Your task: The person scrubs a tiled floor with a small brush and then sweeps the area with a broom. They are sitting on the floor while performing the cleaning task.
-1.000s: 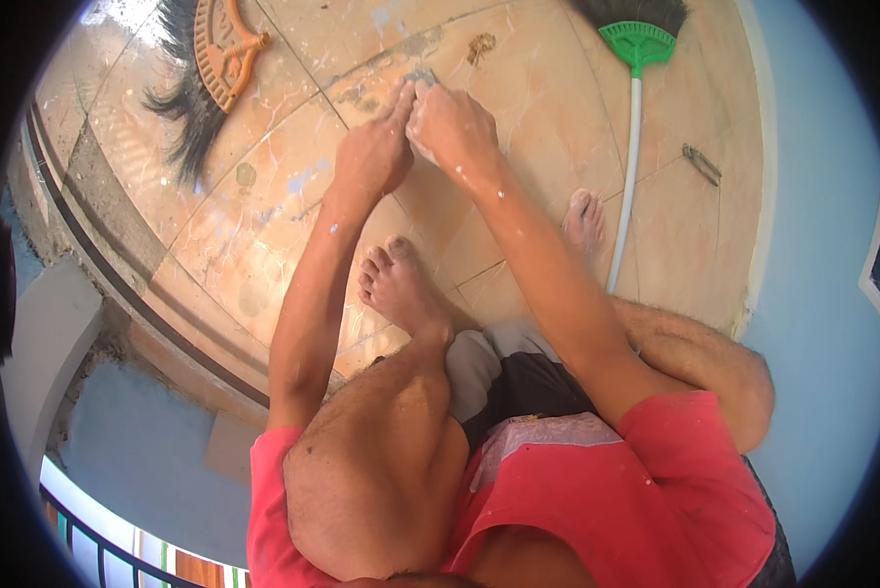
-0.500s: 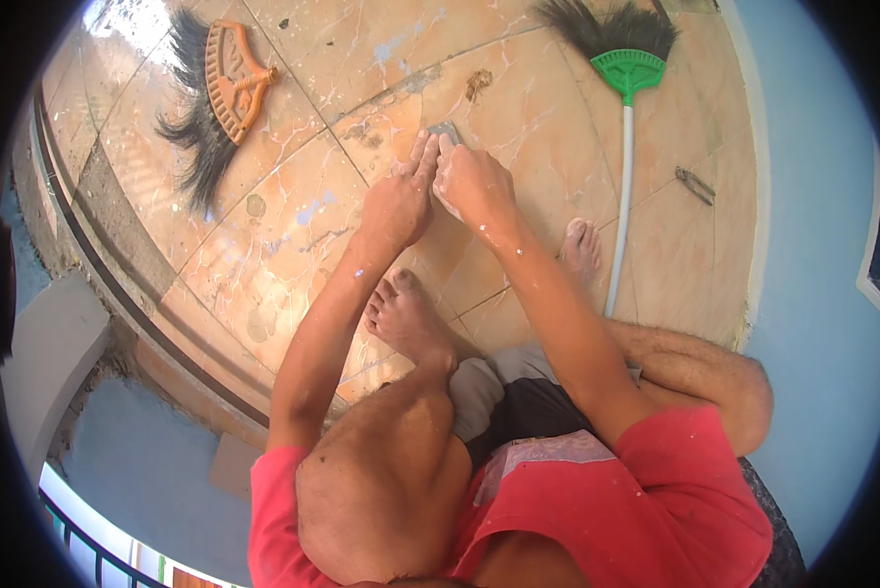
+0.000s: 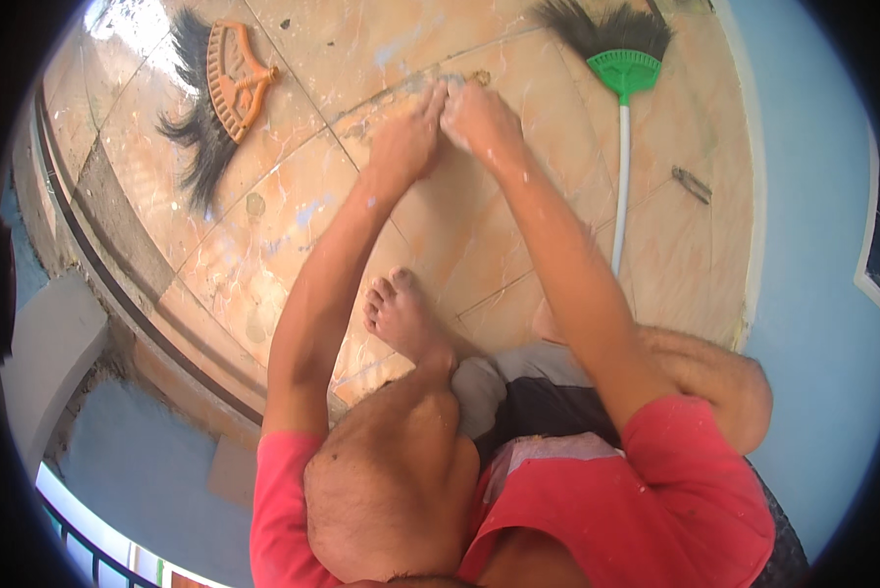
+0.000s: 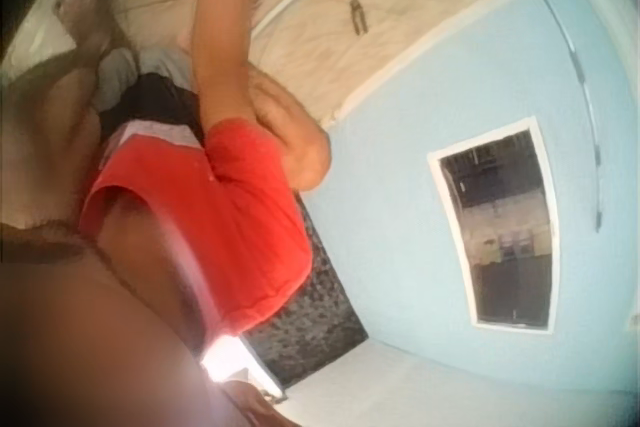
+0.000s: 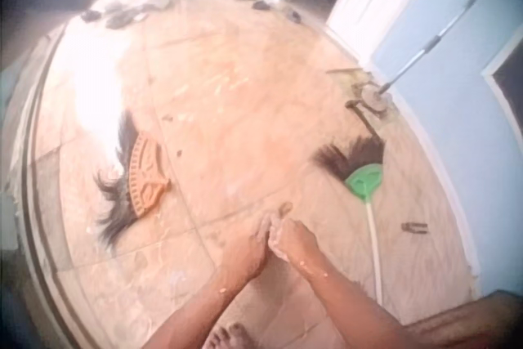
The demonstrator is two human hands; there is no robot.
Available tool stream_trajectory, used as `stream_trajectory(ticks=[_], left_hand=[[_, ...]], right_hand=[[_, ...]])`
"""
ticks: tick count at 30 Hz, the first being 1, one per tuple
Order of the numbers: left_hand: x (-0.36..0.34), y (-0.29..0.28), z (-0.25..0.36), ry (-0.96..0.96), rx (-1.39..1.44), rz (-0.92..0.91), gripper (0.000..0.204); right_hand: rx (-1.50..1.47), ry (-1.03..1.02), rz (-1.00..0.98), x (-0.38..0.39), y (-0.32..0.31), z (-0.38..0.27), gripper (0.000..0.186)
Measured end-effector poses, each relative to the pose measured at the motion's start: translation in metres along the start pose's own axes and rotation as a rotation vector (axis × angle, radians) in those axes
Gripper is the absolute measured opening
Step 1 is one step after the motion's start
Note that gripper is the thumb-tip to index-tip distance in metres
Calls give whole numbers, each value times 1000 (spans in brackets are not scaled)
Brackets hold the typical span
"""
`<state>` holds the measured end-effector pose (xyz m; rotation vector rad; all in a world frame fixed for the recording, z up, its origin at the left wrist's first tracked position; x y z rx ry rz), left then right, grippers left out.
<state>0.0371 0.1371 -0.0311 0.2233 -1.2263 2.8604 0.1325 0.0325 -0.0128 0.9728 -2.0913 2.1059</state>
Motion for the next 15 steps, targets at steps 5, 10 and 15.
stream_trajectory(ticks=[5,10,15], left_hand=[[4,12,-10,42,-120,-53,70],[73,49,37,58,62,-163,65],[27,62,42,100,135,-14,65]], right_hand=[[-57,66,-32,21,9,-7,32],[-82,92,-30,116,32,25,33],[-81,96,61,81,19,50,39]])
Point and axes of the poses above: each hand's wrist, its own x-axis away from the middle knuckle, its own y-axis out of the palm, z = x × y, the point moved 4 cm from there along -x, towards the middle knuckle, and after that the axes turned 9 degrees about x, right-handed, at the moved point
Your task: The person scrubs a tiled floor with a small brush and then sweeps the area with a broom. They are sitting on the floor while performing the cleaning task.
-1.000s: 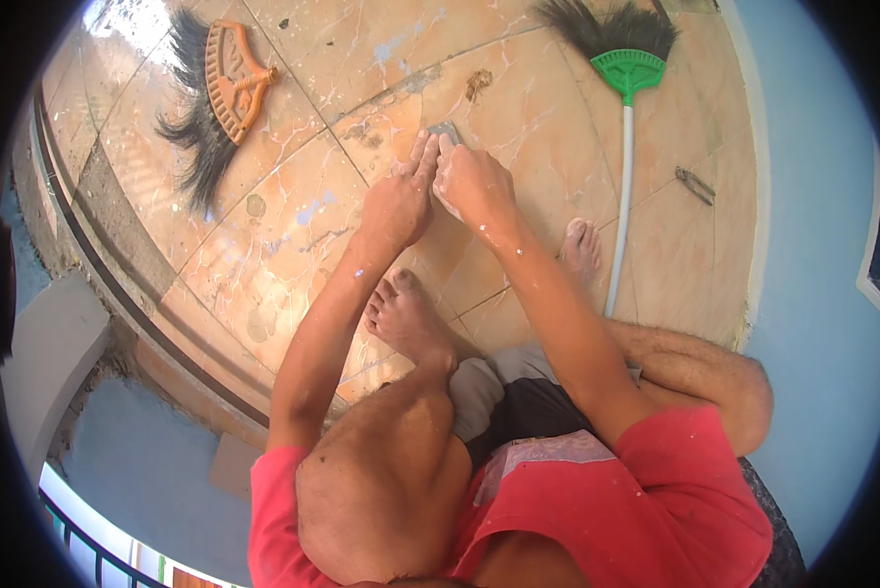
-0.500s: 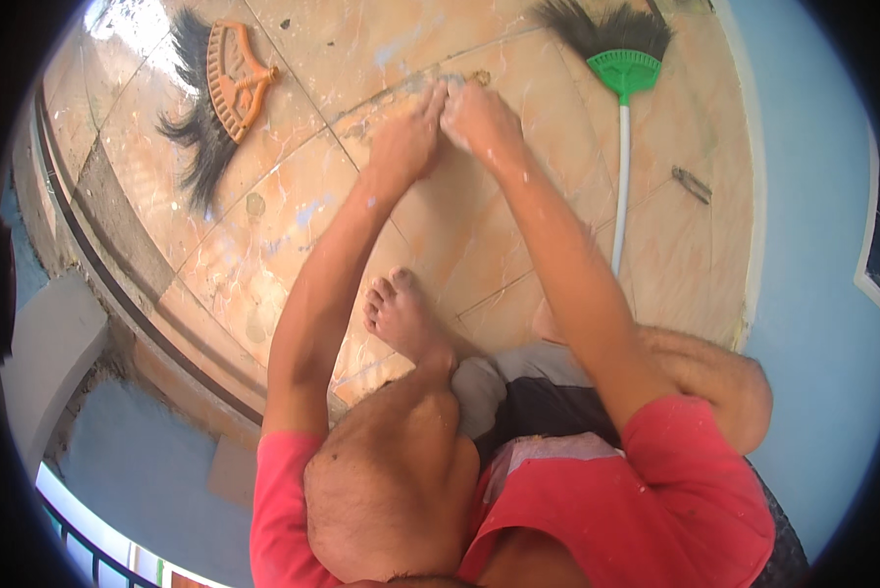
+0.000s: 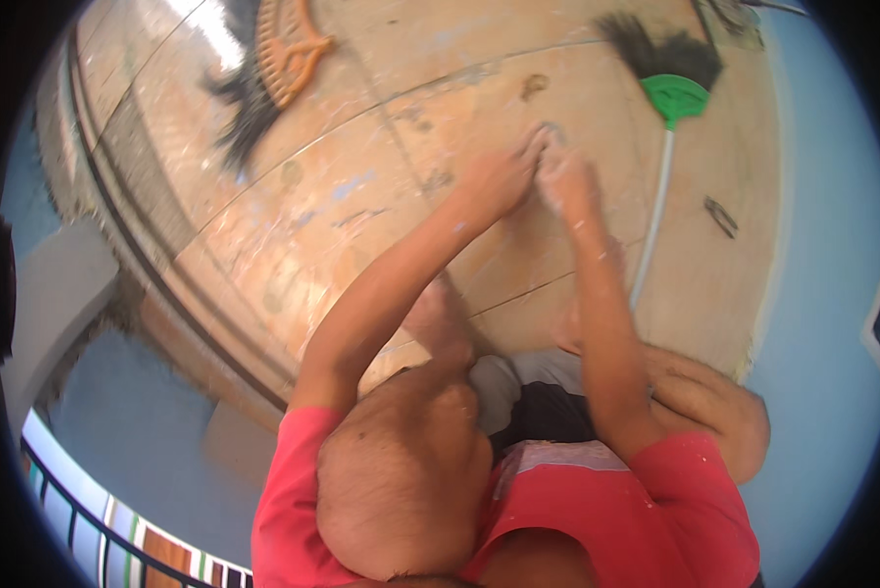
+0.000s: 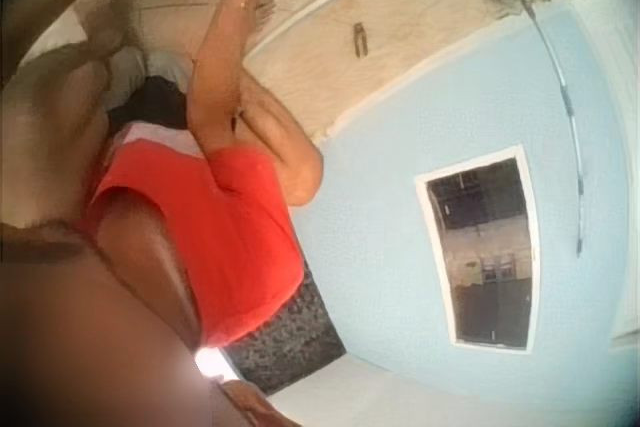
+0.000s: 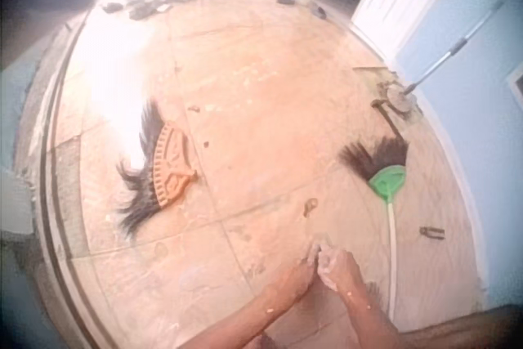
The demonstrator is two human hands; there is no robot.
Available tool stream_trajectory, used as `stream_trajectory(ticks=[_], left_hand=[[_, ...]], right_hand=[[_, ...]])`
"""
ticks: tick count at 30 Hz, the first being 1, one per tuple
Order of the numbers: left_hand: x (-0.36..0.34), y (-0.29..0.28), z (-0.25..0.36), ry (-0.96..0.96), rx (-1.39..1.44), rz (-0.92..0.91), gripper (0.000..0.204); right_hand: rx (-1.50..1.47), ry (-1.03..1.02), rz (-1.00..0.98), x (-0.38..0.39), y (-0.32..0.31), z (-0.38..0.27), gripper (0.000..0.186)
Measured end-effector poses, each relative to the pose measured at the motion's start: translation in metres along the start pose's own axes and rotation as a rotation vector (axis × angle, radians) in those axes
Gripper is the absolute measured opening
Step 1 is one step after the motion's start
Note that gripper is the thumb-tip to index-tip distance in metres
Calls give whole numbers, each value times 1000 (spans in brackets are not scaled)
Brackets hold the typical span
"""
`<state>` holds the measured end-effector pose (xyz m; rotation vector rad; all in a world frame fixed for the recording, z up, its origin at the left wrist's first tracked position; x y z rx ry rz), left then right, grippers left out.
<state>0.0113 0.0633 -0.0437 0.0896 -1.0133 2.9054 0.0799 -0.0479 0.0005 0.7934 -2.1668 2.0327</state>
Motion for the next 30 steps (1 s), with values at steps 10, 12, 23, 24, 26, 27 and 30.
stream_trajectory(ticks=[10,12,23,24,26,27,30], left_hand=[[129,3,12,-188,64,-113,64],[172,10,24,-247,92,-182,65],[252,-16,22,-539,278,-279,76],[254,-18,22,-511,197,-241,76],[256,-23,19,-441,34,-158,76],[252,-25,11,-441,-3,-111,78],[248,-28,5,-431,-110,-61,81]], right_hand=[[-91,-28,-194,111,49,-23,47],[-165,-129,-180,157,59,-23,49],[-92,-350,-321,193,74,-65,50],[-100,-355,-335,191,74,-68,49],[-112,-365,-350,182,72,-80,47],[-131,-346,-335,171,70,-91,46],[-143,-287,-352,166,65,-104,43]])
Point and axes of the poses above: each hand's wrist, its own x-axis away from the middle knuckle, its own y-axis out of the palm, z = x × y, the point moved 4 cm from there along -x, towards the middle knuckle, and after that the axes turned 9 degrees about x, right-handed, at the moved point
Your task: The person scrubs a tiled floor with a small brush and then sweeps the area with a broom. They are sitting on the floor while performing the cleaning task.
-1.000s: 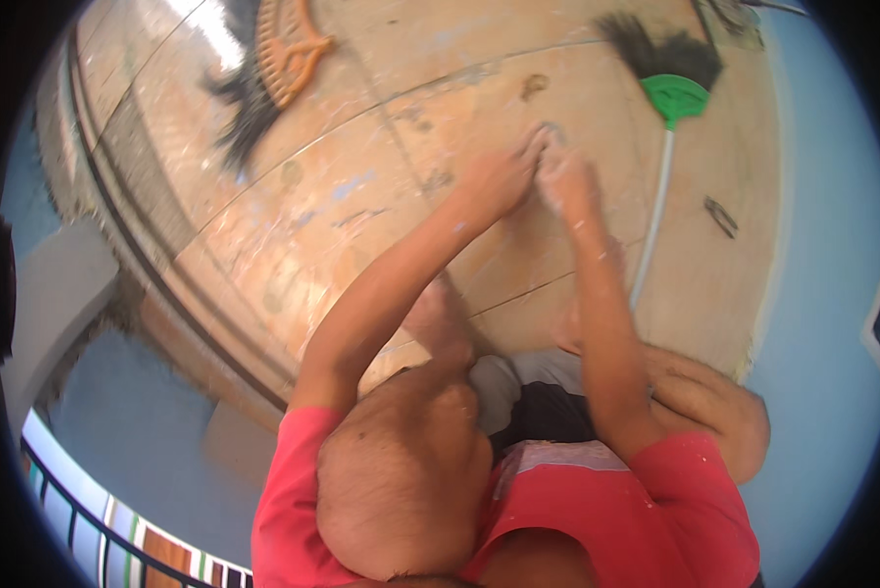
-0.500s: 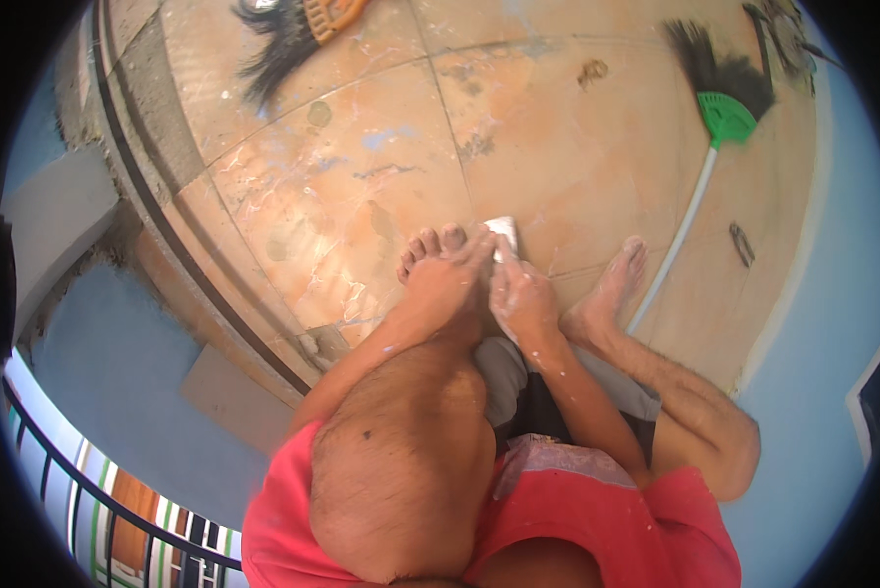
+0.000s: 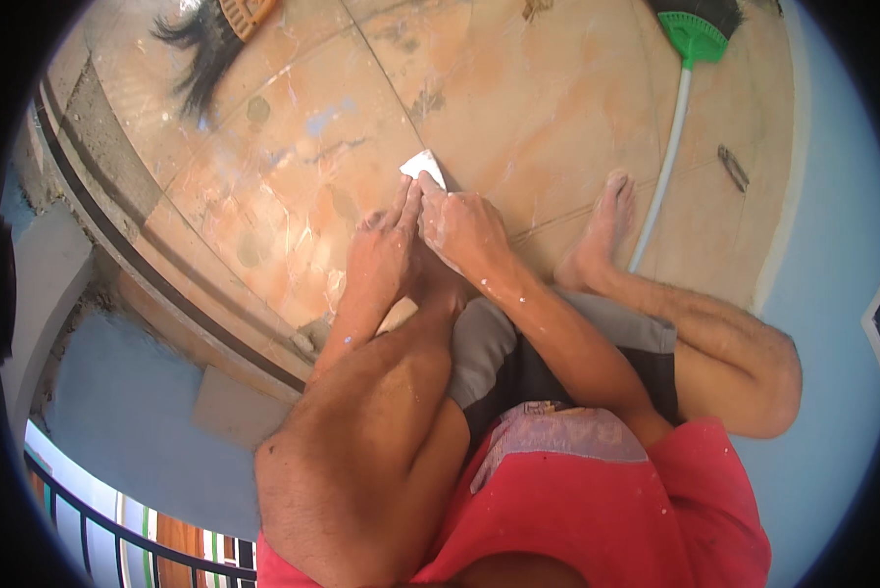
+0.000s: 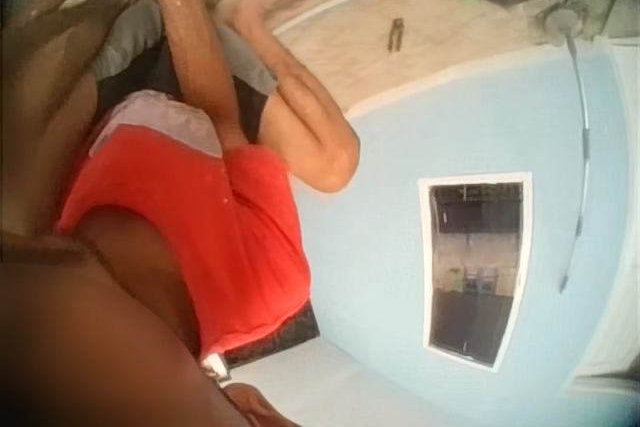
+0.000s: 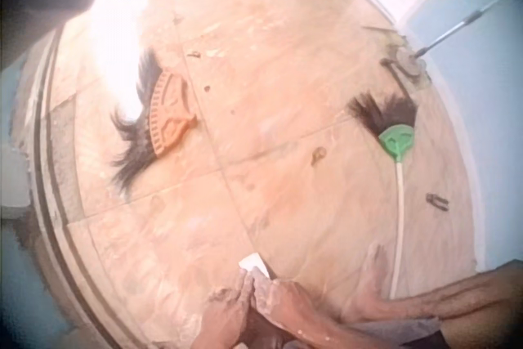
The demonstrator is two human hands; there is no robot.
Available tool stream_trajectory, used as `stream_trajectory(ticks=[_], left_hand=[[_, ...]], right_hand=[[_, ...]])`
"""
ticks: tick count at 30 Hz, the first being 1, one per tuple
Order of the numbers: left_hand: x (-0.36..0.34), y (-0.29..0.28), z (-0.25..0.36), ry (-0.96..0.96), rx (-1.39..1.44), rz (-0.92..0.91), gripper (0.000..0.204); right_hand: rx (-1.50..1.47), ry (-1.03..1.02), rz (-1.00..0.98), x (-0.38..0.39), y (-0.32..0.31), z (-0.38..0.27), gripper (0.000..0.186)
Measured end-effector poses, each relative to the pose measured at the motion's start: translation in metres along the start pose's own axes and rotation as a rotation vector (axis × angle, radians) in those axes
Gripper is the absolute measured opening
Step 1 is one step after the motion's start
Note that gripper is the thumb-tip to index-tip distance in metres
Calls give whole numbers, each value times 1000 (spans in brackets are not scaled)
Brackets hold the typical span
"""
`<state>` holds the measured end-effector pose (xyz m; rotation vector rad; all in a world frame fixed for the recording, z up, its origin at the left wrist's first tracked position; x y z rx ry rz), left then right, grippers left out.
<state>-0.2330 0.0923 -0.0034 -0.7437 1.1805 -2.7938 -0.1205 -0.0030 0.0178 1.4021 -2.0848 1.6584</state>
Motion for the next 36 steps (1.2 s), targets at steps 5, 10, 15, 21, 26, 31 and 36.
stream_trajectory(ticks=[5,10,15,21,26,31,36], left_hand=[[6,19,9,19,-150,9,82],[-22,-2,9,3,68,-167,84],[-33,5,9,42,113,-76,82],[-23,18,15,176,-26,32,85],[-46,-3,15,66,148,-51,84],[-36,12,14,101,98,12,86],[-39,8,13,76,141,-86,86]], right_hand=[[57,-20,15,8,2,11,44],[58,64,49,0,-9,15,45],[105,94,72,-10,-16,17,44],[149,97,63,-10,-22,22,45],[191,34,151,-24,-26,16,47],[228,52,108,-18,-29,17,48],[232,76,58,-15,-29,16,48]])
Point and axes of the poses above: each hand's wrist, its own x-axis away from the middle knuckle, its own y-axis out of the palm, z = x × y, the point moved 4 cm from there along -x, towards the middle knuckle, and after that the axes turned 9 degrees about x, right-handed, at the moved point
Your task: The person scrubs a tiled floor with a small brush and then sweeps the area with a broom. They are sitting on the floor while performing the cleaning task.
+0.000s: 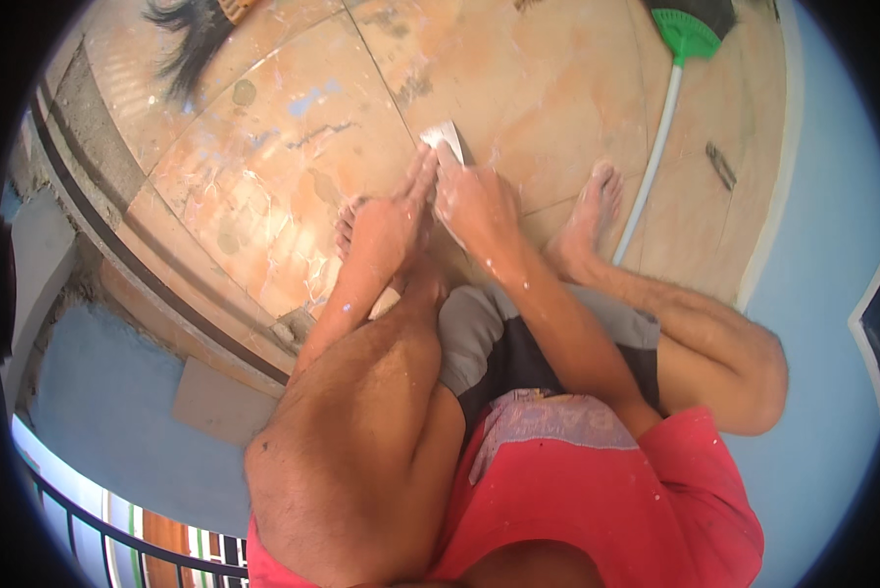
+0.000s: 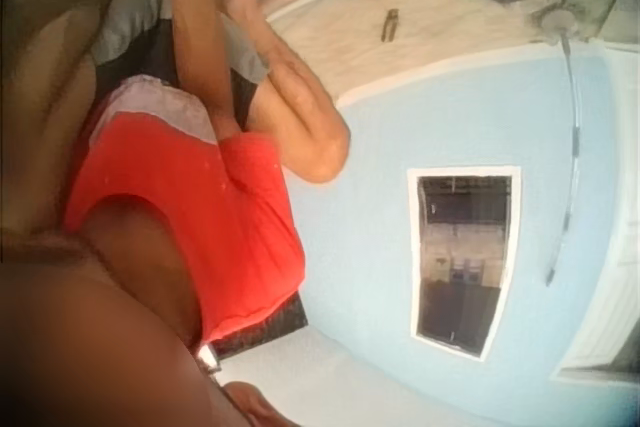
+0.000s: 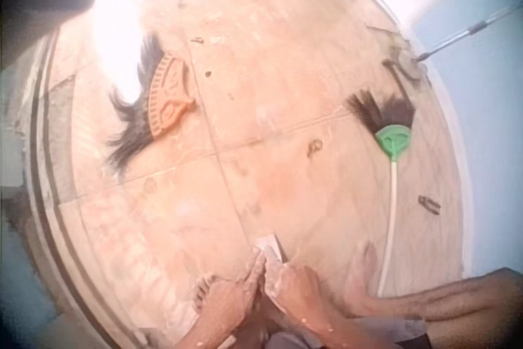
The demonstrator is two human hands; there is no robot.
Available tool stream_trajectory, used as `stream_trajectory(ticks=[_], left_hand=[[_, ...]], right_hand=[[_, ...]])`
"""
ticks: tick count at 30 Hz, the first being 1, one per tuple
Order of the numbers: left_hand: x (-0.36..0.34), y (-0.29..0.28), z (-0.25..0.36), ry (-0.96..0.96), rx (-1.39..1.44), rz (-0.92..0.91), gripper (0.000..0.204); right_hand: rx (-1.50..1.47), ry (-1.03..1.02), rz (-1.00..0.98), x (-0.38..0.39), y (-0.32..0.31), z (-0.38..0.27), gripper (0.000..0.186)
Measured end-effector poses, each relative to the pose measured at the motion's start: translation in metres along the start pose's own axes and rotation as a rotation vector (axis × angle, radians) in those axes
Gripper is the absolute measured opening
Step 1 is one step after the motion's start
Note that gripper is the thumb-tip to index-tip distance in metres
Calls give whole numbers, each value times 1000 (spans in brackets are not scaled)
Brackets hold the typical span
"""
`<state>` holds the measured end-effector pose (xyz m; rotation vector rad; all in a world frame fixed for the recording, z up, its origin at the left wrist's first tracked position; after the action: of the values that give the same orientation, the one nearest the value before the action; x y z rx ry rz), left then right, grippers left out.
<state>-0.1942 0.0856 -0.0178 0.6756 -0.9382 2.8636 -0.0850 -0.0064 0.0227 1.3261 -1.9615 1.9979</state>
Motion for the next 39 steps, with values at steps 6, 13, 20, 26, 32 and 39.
stream_trajectory(ticks=[6,13,20,26,32,39], left_hand=[[-8,-15,5,-64,-6,-5,88],[-4,-1,6,-17,-74,18,83],[6,10,9,129,-43,-41,83],[-29,-13,14,65,91,-54,85],[3,13,12,184,11,-114,82],[-46,-10,19,126,3,32,85]], right_hand=[[-90,-6,8,1,-3,0,51],[-147,37,37,-3,2,4,43],[-196,51,-20,30,8,21,49],[-146,29,92,9,8,27,50],[-145,95,-47,31,14,32,48],[-118,82,68,-17,-18,34,48]])
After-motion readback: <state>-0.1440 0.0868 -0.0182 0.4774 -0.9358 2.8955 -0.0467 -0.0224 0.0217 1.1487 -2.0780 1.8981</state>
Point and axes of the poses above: each hand's wrist, its own x-axis away from the middle knuckle, its own y-axis out of the palm, z = x × y, the point moved 4 cm from there along -x, towards the middle knuckle, and after that the axes turned 9 degrees about x, right-handed, at the moved point
